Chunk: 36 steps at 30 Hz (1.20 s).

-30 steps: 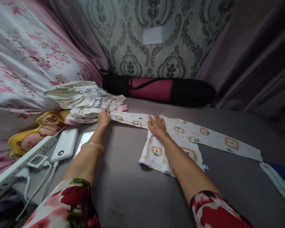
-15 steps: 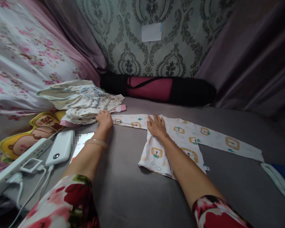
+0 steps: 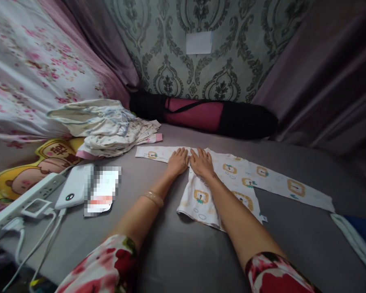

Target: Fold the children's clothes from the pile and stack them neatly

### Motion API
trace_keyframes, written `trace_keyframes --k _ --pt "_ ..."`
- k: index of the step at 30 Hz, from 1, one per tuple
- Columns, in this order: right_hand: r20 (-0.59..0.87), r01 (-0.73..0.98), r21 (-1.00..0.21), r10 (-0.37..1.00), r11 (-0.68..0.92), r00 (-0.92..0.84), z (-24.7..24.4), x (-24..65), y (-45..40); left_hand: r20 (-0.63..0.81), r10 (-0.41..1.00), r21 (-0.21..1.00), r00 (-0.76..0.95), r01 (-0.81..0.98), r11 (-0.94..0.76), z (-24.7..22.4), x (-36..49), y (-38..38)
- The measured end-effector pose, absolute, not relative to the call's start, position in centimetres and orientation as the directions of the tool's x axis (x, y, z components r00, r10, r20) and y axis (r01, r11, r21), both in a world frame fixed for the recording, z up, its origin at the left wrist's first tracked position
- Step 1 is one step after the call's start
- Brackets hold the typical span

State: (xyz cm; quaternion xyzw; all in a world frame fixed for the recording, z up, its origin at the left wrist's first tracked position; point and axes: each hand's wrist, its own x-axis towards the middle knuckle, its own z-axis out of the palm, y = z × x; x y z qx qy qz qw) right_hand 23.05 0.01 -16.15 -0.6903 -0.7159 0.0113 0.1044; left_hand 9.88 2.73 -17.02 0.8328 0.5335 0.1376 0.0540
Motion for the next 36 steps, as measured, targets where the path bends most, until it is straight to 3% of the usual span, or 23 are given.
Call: trace_keyframes --k 6,14,17,23,27,30,33,36 --pt "0.121 0.983 -0.176 0.992 0.043 -0.022 -16.0 23.0 0.0 0.004 0.958 0.151 0.287 0.947 -0.285 -16.4 4.0 3.5" --pt "0.134 0.985 -0.167 0.991 0.045 -0.023 -16.1 23.0 0.2 -0.079 0.992 0.102 0.095 0.991 -0.087 -15.8 -3.6 5.5" --pt "0.137 0.985 -0.168 0.99 0.047 -0.024 -16.2 23.0 0.2 0.017 0.998 0.103 0.067 0.992 -0.069 -16.1 -4.7 5.6" --pt "0.146 0.979 -0.199 0.989 0.045 -0.016 -16.3 23.0 0.0 0.384 0.921 0.091 0.064 0.99 -0.107 -15.7 -3.7 3.6" --pt "0.058 0.949 -0.311 0.998 0.053 -0.037 -15.4 23.3 0.3 0.342 0.93 -0.012 0.135 0.99 -0.14 -14.9 -3.2 2.5" --pt "-0.004 0.865 -0.501 0.999 0.041 -0.049 -13.9 24.5 0.1 0.256 0.954 -0.052 0.156 0.988 -0.148 -14.6 -3.1 2.2" --pt "0.068 0.743 -0.668 0.998 0.045 0.0 -12.5 26.8 -1.7 0.242 0.954 -0.069 0.175 0.984 -0.163 -14.4 -3.1 2.1" --pt "0.161 0.662 -0.746 0.984 0.073 0.073 -12.0 30.3 -5.4 0.221 0.959 -0.058 0.179 0.984 -0.171 -14.3 -3.0 1.9"
